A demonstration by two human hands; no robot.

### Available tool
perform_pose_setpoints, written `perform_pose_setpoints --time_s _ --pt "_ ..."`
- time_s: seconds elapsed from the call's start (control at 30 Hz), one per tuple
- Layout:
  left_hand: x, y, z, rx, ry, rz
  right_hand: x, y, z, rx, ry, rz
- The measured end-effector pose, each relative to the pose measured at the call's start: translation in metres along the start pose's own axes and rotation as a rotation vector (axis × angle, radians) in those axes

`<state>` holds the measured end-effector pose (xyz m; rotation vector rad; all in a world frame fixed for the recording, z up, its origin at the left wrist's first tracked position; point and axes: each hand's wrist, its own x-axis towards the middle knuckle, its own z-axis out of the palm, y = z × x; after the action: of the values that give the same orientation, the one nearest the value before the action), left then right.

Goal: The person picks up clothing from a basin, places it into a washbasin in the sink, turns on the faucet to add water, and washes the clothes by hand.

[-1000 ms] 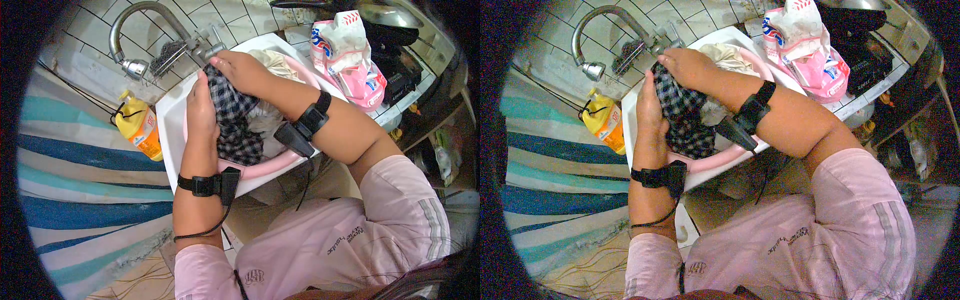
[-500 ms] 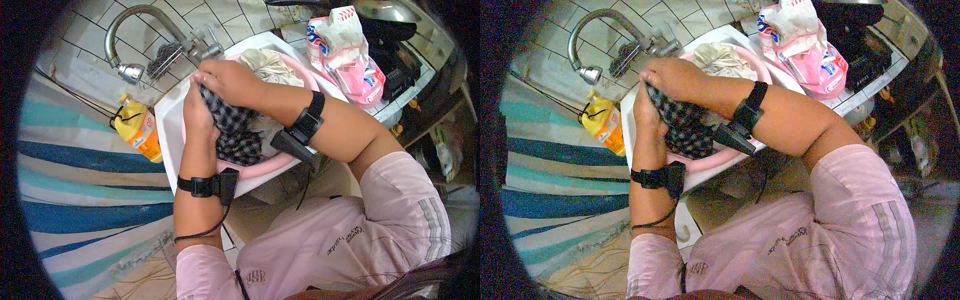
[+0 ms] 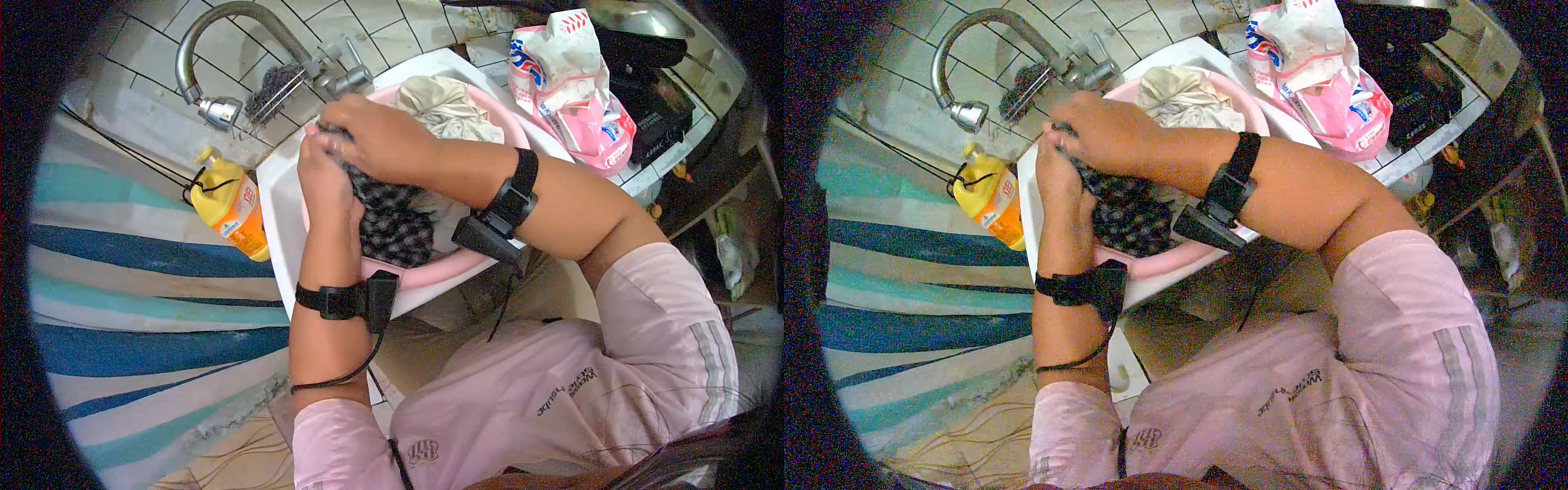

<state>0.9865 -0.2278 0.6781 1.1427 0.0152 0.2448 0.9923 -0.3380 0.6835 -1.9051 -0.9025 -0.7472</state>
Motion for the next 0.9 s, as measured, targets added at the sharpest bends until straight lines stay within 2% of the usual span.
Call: perform_pose_setpoints --time_s 0.07,0.13,0.2,0.23,0.27,0.37,0.4,0.47,0.5,0.53,0.6,0.63,0.7,0.73,0.77,0.83,0.9 --pt "-0.013 0.008 0.011 0.235 -0.046 0.094 0.007 0.01 -0.001 0.052 -0.029 0.25" --pt "-0.011 0.006 0.011 0.291 -0.075 0.164 0.008 0.034 0.006 0.07 0.019 0.265" --pt "-0.014 0.005 0.012 0.609 -0.215 0.389 0.009 0.045 0.006 0.033 0.033 0.24" --pt "-0.013 0.004 0.013 0.596 -0.217 0.437 0.012 0.044 0.002 0.079 -0.026 0.396" --pt "-0.013 0.005 0.012 0.598 -0.218 0.436 0.012 0.04 -0.001 0.08 -0.025 0.397" --pt "-0.005 0.008 0.005 0.273 -0.017 0.133 0.008 0.003 -0.009 0.114 -0.084 0.491" --pt "-0.004 0.008 0.004 0.274 -0.016 0.136 0.004 0.001 -0.005 0.115 -0.083 0.488" --pt "-0.004 0.009 0.001 0.039 0.034 -0.024 -0.005 0.0 0.006 0.02 0.072 -0.105" --pt "0.0 0.009 -0.001 -0.03 -0.004 -0.091 -0.005 -0.006 0.0 0.014 0.019 -0.117" --pt "-0.001 0.005 -0.001 -0.032 -0.003 -0.089 -0.003 -0.006 -0.001 0.014 0.018 -0.12" --pt "-0.005 -0.003 0.001 0.179 -0.035 0.119 0.002 -0.001 -0.004 0.007 -0.066 0.082" --pt "-0.004 0.0 0.001 0.398 -0.051 0.237 0.005 0.006 -0.003 0.005 -0.07 0.082" --pt "-0.015 0.005 0.009 0.511 -0.101 0.29 0.009 0.029 0.002 0.065 -0.009 0.374" --pt "-0.019 0.008 0.012 0.628 -0.156 0.342 0.009 0.037 0.004 0.066 -0.004 0.373" --pt "-0.012 -0.001 0.01 0.528 -0.195 0.339 0.007 0.045 0.005 0.076 -0.02 0.353" --pt "-0.004 -0.005 0.005 0.565 -0.13 0.358 0.007 0.038 -0.001 0.086 -0.031 0.337" --pt "0.001 -0.002 0.001 0.599 -0.062 0.378 0.005 0.024 -0.004 -0.005 -0.25 0.308"
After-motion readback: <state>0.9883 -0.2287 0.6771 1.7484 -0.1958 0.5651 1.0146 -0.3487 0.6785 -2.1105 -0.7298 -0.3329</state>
